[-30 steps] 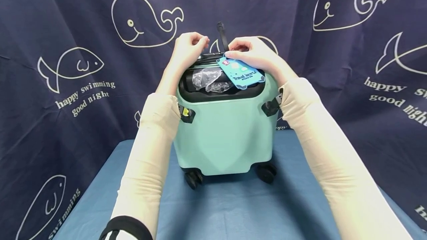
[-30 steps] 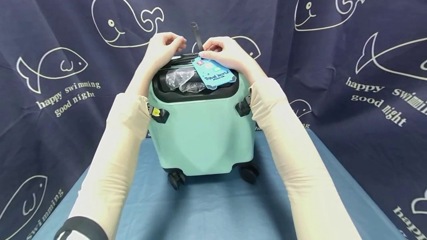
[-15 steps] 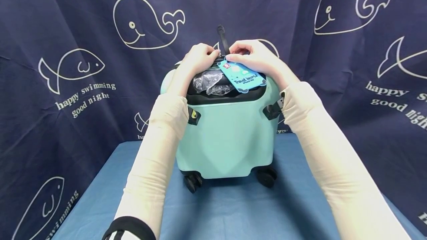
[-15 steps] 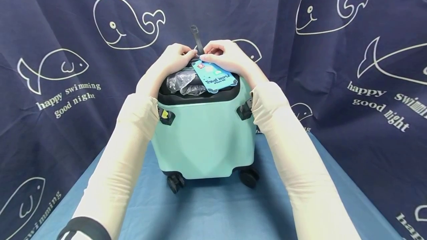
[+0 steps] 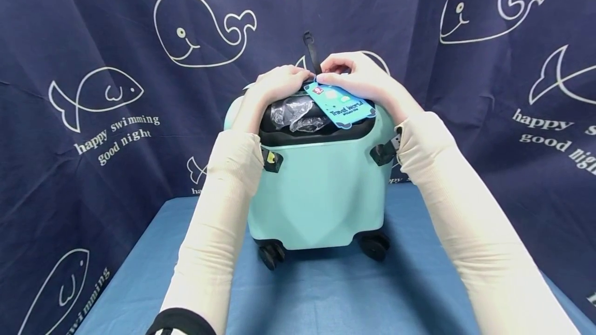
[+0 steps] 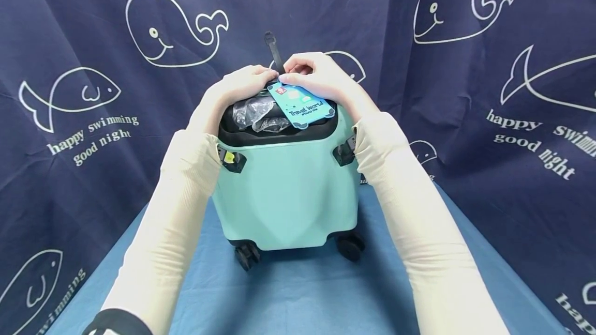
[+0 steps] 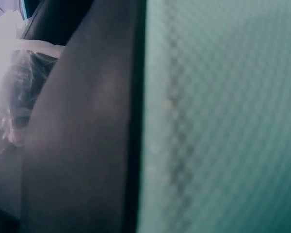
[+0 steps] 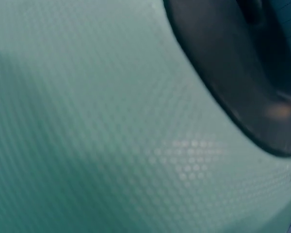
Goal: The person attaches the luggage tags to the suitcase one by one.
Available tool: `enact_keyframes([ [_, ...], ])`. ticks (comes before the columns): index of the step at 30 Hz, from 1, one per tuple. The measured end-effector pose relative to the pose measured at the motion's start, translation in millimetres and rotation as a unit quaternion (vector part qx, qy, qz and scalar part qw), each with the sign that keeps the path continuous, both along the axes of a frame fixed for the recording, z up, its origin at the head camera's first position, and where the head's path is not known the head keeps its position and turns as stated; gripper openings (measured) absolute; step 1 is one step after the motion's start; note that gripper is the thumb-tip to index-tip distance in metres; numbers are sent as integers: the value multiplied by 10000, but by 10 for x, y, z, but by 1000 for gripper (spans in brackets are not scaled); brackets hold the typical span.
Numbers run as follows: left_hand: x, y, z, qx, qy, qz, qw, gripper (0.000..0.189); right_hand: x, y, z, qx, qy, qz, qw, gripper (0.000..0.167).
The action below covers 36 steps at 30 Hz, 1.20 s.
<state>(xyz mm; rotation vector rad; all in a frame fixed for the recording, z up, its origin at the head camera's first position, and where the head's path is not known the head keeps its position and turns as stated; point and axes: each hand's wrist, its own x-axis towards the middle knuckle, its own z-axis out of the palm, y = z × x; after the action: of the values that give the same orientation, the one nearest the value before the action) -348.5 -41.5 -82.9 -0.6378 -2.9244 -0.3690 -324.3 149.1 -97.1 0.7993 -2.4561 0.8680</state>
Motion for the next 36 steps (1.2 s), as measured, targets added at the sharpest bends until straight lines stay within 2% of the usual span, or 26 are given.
enact_keyframes([
  [6, 31, -37, 10, 244, -49, -145, 9996, 43, 33, -27, 25, 50, -68, 79, 9999, 24],
  [13, 40, -35, 32, 227, -99, -104, 9996, 44, 33, -22, 49, 213, -41, 246, 9995, 18],
  [19, 41, 11, 15, 496, -168, -2, 9986, 44, 40, 25, 40, 458, -34, -37, 9989, 17],
  [26, 28, 24, -4, 281, -68, -48, 9996, 45, 67, 20, 24, 468, -84, -22, 9989, 19],
  [36, 59, 10, -15, 895, -32, 69, 9960, 39, 28, 10, 20, 329, -239, 29, 9992, 18],
])
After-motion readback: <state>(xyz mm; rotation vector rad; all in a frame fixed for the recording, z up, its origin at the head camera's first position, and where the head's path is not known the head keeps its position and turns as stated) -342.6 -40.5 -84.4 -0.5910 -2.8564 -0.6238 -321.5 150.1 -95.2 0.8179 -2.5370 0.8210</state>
